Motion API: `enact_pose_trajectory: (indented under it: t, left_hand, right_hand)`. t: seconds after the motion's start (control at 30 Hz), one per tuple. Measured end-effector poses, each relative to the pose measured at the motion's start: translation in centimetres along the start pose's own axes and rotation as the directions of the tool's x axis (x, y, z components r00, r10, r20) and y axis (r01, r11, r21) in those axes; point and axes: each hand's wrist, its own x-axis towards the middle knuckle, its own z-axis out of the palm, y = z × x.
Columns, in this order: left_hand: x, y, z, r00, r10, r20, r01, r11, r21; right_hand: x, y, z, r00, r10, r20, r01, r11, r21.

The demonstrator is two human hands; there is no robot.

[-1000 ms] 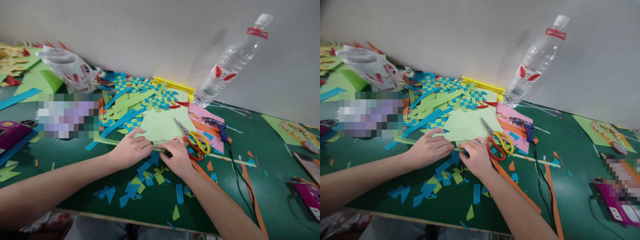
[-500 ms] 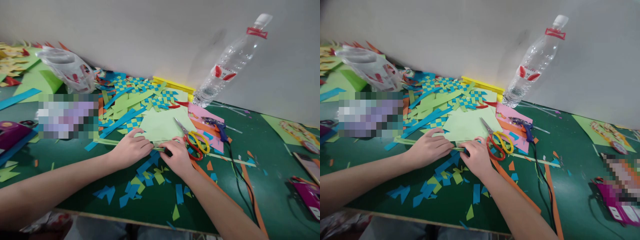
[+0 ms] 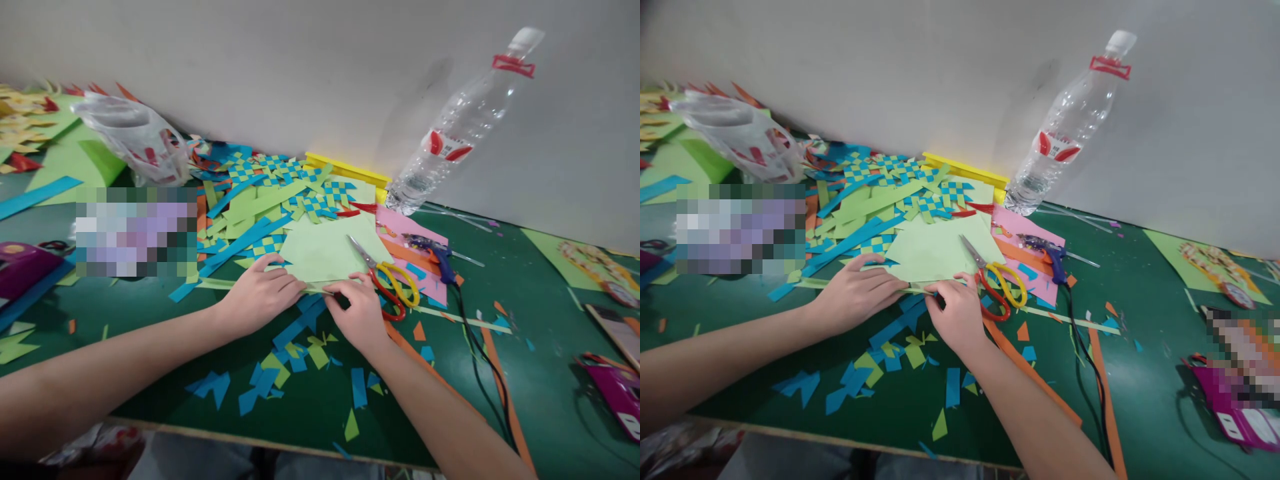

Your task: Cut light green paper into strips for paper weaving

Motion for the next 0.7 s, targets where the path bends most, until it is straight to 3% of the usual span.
enact_pose_trajectory:
  t: [0.13, 0.47, 0.7]
  left_hand:
    - [-0.14, -0.27, 0.02, 1.0, -0.008, 0.002, 0.008, 1.0, 0.01]
    - [-0.33, -0.7, 0.03, 1.0, -0.017, -0.001, 0.017, 1.0, -0.008]
    - [-0.43, -1.06, -0.06, 1.0, -0.025, 0.005, 0.025, 1.0, 0.0]
  right_hand:
    - [0.18, 0.05, -0.22, 0.998, 0.067, 0.008, -0.067, 0.998, -0.009]
    - [0.14, 0.25, -0.27, 0.998, 0.066, 0.018, -0.066, 0.998, 0.007]
    - [0.2, 0.13, -0.44, 0.989, 0.147, -0.018, -0.147, 0.988, 0.045]
